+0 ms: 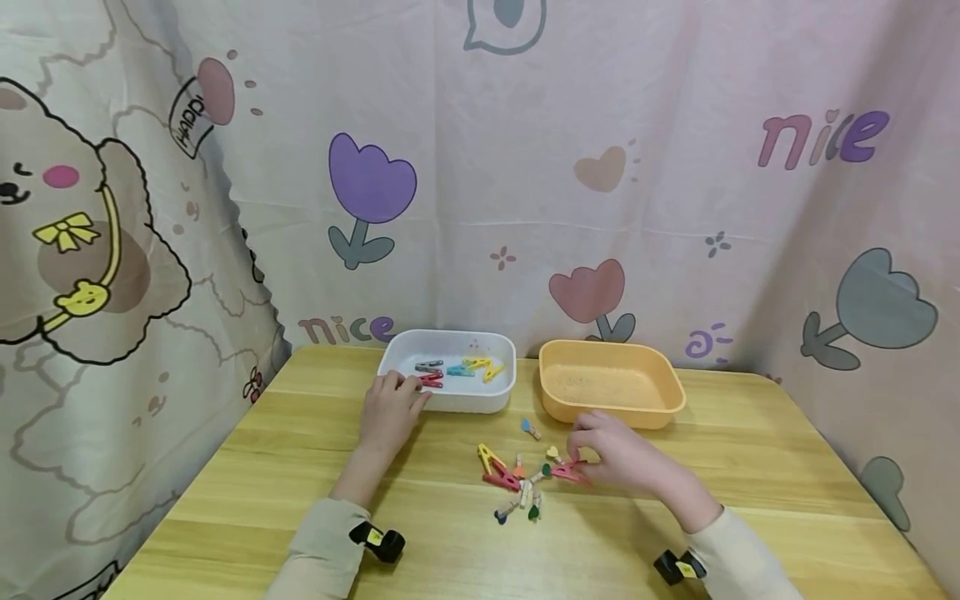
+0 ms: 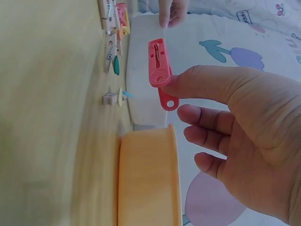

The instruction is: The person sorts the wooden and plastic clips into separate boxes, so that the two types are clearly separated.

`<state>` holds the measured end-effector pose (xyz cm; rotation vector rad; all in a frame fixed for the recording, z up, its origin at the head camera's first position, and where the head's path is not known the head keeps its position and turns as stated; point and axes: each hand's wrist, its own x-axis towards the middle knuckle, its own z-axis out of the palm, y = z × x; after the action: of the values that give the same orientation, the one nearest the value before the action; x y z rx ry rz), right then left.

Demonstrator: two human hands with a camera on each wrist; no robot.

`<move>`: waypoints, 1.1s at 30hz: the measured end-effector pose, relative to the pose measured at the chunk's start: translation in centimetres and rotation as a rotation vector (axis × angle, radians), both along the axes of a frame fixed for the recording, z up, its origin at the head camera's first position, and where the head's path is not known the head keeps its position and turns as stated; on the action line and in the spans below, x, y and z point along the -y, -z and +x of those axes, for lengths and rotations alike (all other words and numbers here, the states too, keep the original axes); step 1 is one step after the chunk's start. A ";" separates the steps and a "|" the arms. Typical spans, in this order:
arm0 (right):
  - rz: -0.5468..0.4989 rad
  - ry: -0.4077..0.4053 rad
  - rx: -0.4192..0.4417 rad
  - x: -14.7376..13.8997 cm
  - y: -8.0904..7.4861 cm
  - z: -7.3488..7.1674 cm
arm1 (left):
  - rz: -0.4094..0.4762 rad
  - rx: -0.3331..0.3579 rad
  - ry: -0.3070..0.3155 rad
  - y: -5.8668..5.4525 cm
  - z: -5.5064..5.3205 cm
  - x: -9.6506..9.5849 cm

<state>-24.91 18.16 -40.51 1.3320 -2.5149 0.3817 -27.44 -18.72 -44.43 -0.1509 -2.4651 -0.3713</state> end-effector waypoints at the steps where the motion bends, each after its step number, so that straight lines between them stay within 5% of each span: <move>1: 0.002 -0.005 -0.004 0.2 -0.1 -0.1 | 0.003 0.002 -0.001 0.0 0.0 0.0; 15: 0.016 -0.070 0.015 2.9 -2.0 -3.0 | 0.015 0.029 -0.010 -0.3 0.3 0.1; 24: 0.017 -0.072 0.015 4.5 -3.9 -5.1 | -0.003 -0.023 -0.001 0.0 0.0 0.1; 33: 0.000 -0.011 0.064 6.7 -5.5 -7.1 | 0.016 0.000 0.000 0.0 0.0 -0.1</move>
<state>-32.03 11.48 -35.04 1.3546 -2.5608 0.4328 -27.40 -18.63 -44.47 -0.1441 -2.4613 -0.3915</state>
